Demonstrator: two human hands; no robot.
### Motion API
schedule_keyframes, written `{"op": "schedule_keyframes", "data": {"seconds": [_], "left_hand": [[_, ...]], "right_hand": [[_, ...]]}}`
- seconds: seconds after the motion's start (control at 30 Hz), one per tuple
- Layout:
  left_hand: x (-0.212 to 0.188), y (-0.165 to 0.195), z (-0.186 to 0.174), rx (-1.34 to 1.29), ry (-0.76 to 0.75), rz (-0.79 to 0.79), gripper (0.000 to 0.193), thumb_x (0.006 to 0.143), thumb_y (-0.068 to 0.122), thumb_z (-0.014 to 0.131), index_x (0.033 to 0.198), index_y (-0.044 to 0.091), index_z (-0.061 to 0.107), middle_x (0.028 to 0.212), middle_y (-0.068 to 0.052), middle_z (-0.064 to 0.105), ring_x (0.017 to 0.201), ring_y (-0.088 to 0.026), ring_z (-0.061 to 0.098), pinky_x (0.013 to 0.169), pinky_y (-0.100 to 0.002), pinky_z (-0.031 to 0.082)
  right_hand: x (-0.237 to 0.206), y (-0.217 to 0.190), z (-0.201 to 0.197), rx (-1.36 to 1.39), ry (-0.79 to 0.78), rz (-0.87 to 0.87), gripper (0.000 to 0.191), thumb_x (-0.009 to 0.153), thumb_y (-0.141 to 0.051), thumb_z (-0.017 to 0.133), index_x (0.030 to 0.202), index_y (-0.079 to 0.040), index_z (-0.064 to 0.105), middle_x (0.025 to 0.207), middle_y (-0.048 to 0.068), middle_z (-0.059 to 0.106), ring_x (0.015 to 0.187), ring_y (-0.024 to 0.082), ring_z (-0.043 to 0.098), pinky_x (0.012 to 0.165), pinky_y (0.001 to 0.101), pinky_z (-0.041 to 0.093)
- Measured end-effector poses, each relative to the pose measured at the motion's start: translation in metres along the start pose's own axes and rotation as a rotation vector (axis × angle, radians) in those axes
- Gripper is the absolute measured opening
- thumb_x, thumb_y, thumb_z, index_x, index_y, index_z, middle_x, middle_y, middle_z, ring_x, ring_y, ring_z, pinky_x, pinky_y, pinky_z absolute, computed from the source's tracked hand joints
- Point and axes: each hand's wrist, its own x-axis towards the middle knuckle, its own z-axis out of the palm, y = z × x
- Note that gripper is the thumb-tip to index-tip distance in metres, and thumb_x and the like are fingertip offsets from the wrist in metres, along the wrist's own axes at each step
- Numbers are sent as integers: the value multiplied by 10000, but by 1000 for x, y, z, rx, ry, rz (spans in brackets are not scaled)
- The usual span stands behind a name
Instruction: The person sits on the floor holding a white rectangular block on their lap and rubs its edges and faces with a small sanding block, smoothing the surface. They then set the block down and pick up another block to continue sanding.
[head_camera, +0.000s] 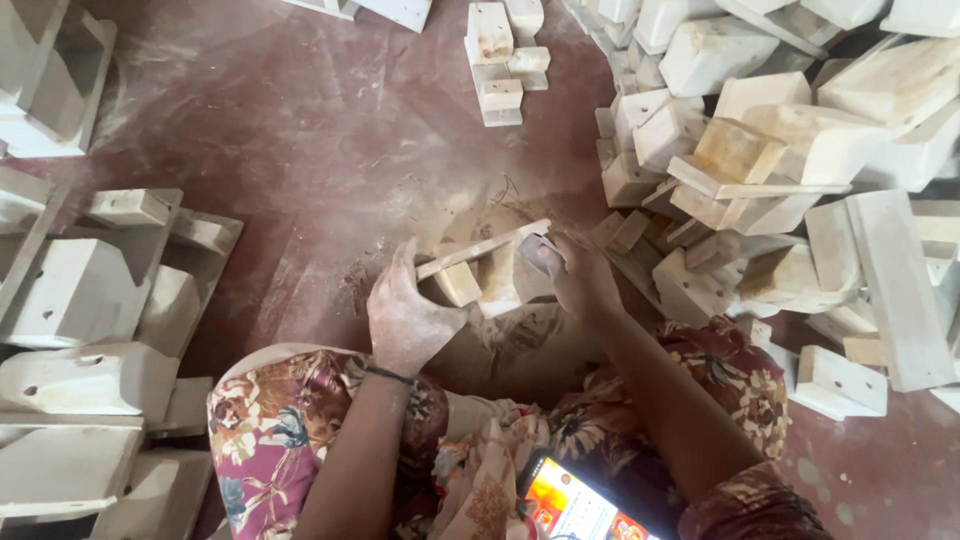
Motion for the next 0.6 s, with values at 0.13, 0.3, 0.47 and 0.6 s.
{"op": "schedule_keyframes", "data": {"seconds": [0.13,0.3,0.47,0.6], "left_hand": [[-5,-12,-2,-50,-38,36,814,522,251,973,1207,-9,619,984,-133,705,917,-331,699,835,-427,568],[-9,-30,4,-30,-65,118,675,524,253,992,1060,35,645,977,-132,710,903,-360,691,826,-459,556],[-9,-36,14,-80,-119,229,653,529,249,960,1035,46,601,984,-126,706,874,-336,696,836,-456,547],[-11,-30,19,-34,-66,397,632,616,258,936,1070,59,545,1022,-113,703,905,-317,709,841,-453,539]], "right_hand": [[2,16,-4,-57,86,74,332,991,-242,568,1270,-71,625,1198,204,680,1051,409,650,877,497,499],[3,25,10,-172,-38,236,245,1006,-266,558,1201,-160,662,1036,153,717,972,362,699,853,480,527],[2,45,32,-183,44,68,191,991,-251,601,1085,-98,666,1016,161,714,969,391,667,829,502,502],[6,56,39,-192,97,236,228,1007,-260,584,1125,-73,641,1033,172,715,968,394,676,797,503,514]]}}
